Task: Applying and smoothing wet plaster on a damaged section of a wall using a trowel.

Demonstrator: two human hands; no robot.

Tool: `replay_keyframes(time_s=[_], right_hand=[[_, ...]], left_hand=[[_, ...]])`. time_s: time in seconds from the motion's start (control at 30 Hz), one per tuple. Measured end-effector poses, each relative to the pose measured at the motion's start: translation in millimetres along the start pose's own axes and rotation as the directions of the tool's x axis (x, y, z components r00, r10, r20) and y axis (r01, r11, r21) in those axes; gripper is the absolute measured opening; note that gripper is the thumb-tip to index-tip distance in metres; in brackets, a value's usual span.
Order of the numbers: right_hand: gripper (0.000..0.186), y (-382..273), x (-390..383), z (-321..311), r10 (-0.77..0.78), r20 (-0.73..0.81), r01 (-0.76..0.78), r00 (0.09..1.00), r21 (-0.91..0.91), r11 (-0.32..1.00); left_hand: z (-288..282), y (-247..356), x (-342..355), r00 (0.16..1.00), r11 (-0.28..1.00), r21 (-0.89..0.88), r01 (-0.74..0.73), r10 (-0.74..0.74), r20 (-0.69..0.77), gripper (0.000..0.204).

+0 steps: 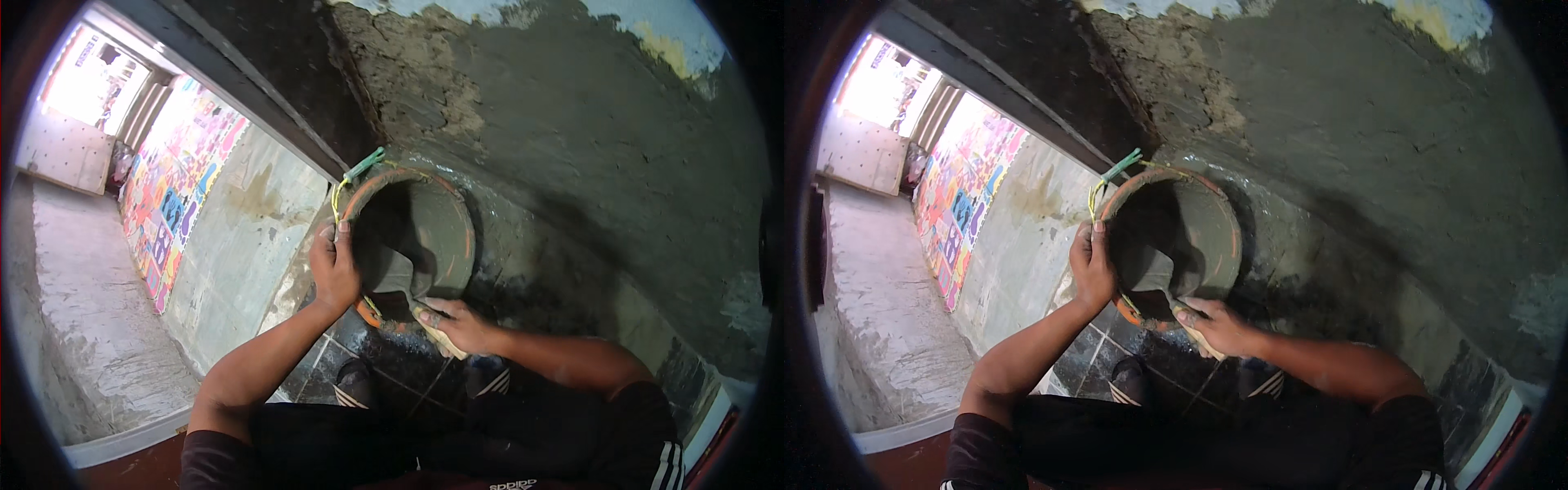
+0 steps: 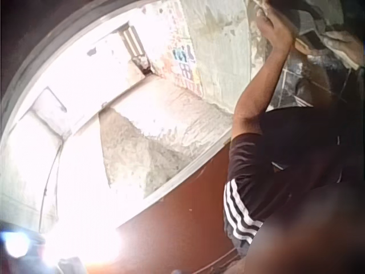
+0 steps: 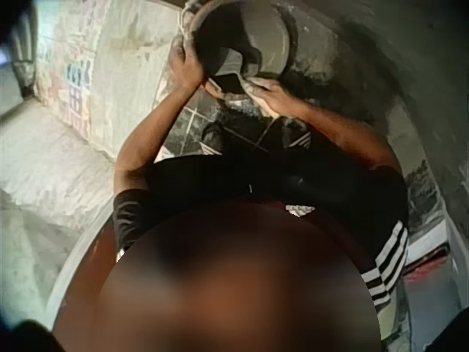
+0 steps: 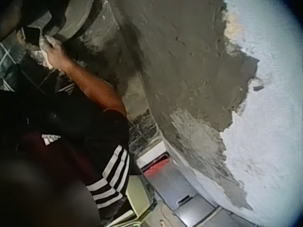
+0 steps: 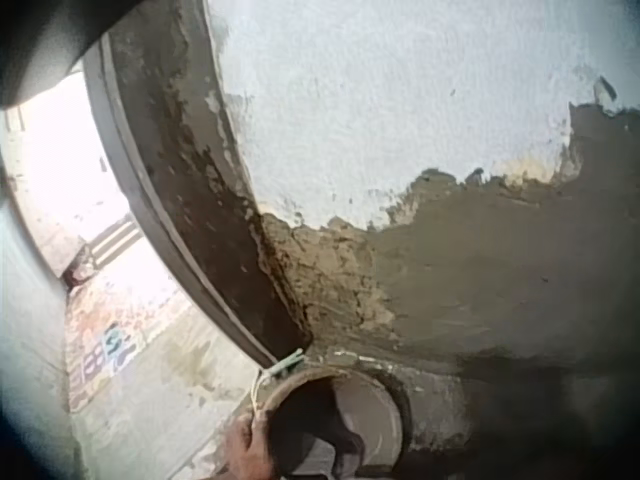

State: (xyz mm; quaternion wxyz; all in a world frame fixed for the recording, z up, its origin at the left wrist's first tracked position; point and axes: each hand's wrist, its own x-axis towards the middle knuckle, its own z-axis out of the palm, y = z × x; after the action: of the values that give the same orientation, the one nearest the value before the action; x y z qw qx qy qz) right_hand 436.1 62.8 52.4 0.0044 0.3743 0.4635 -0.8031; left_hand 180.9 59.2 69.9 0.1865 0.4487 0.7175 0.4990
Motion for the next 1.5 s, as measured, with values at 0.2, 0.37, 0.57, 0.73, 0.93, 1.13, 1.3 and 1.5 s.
replay_keyframes(time_s=[0.2,0.37,0.57,0.73,0.93,1.13,1.3,1.5], right_hand=[[0.069,-18.8,-13.5,-9.0,-0.216,0.037,0.219,0.976,-0.132,0.967],[0.063,-34.0,-17.8,-24.4,-0.403,0.043,0.403,0.914,-0.203,0.892],[0.055,-30.8,-7.4,-65.9,-0.312,-0.194,0.297,0.930,-0.101,0.949],[0.066,-20.9,14.2,-122.2,-0.176,-0.385,0.138,0.906,-0.126,0.982],[0.043,-26.0,53.9,-169.8,-0.103,-0.388,0.025,0.916,-0.199,0.980],[0.025,-45.4,94.5,-181.4,-0.075,-0.356,-0.023,0.931,-0.262,0.965],[0.023,-74.8,107.9,-180.8,-0.015,-0.317,-0.070,0.948,-0.255,0.964],[0.027,-111.7,106.5,-189.8,0.090,-0.348,-0.155,0.933,-0.164,0.974]], left_hand=[[-33.0,-49.8,13.7,0.968,0.962,-0.199,0.186,-0.214,-0.132,0.046],[-73.0,-97.1,25.7,0.933,0.940,-0.140,0.310,-0.329,-0.145,0.064],[-114.2,-133.4,26.7,0.910,0.851,0.325,0.413,-0.372,-0.182,0.077],[-126.5,-148.9,32.2,0.850,0.771,0.359,0.526,-0.486,-0.201,0.083],[-139.4,-158.5,38.6,0.855,0.783,0.341,0.519,-0.476,-0.208,0.083],[-156.0,-159.7,34.0,0.857,0.776,0.364,0.514,-0.451,-0.250,0.082],[-167.2,-161.3,28.1,0.836,0.741,0.388,0.548,-0.475,-0.275,0.081],[-169.0,-165.9,28.1,0.836,0.736,0.396,0.549,-0.475,-0.276,0.080]])
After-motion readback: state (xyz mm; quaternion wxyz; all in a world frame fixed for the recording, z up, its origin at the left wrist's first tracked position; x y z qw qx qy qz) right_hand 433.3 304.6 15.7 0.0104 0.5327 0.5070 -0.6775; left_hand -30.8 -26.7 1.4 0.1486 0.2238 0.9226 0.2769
